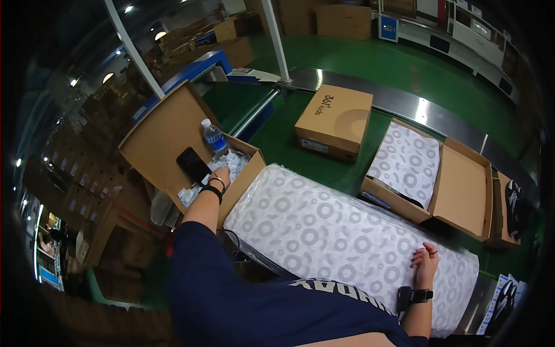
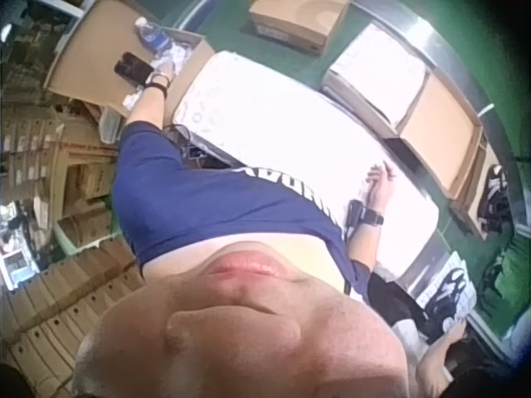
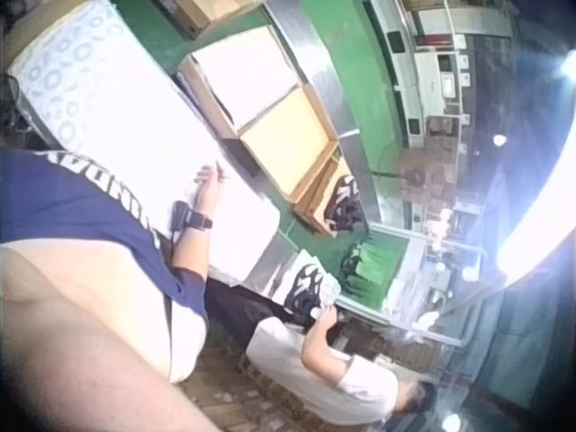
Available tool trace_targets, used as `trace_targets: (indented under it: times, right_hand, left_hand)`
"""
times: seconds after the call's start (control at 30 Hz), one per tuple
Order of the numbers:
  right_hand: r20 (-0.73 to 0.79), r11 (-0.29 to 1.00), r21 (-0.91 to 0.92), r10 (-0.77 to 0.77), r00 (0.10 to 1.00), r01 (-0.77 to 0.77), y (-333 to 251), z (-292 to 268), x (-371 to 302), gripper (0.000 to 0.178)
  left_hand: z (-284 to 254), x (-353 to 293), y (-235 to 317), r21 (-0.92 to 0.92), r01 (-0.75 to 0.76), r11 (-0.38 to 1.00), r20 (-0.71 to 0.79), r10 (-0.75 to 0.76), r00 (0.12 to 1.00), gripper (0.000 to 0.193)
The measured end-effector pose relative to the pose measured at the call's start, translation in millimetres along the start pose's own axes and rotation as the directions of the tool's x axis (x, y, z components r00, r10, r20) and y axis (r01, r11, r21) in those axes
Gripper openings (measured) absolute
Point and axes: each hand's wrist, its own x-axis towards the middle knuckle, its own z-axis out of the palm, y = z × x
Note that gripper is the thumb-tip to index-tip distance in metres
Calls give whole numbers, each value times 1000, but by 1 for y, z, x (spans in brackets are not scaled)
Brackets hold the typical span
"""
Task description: Pack shoes into boxes at a manufacturing station.
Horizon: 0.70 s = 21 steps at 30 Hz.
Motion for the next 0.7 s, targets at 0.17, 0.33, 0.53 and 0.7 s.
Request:
trace_targets:
  times: [0.17, 0.33, 0.53, 0.7]
  right_hand:
    - [42, 998, -49, -29, 999, 31, 5, 2, 9, 17]
    - [-1, 998, -58, -37, 999, 37, 7, -4, 1, 17]
    - [5, 996, -84, -18, 1000, 18, -3, 3, -2, 16]
    - [248, 412, -813, -397, 884, 413, -38, -15, 38, 10]
  left_hand:
    - [55, 33, -39, -118, 240, 964, 47, -236, 971, 32]
    - [-12, -22, 10, -279, 323, 904, -149, -373, 916, 34]
    - [-44, -14, -5, -555, 220, 802, -361, -470, 805, 38]
    - [-158, -16, 177, -851, -228, -473, -253, -12, 967, 48]
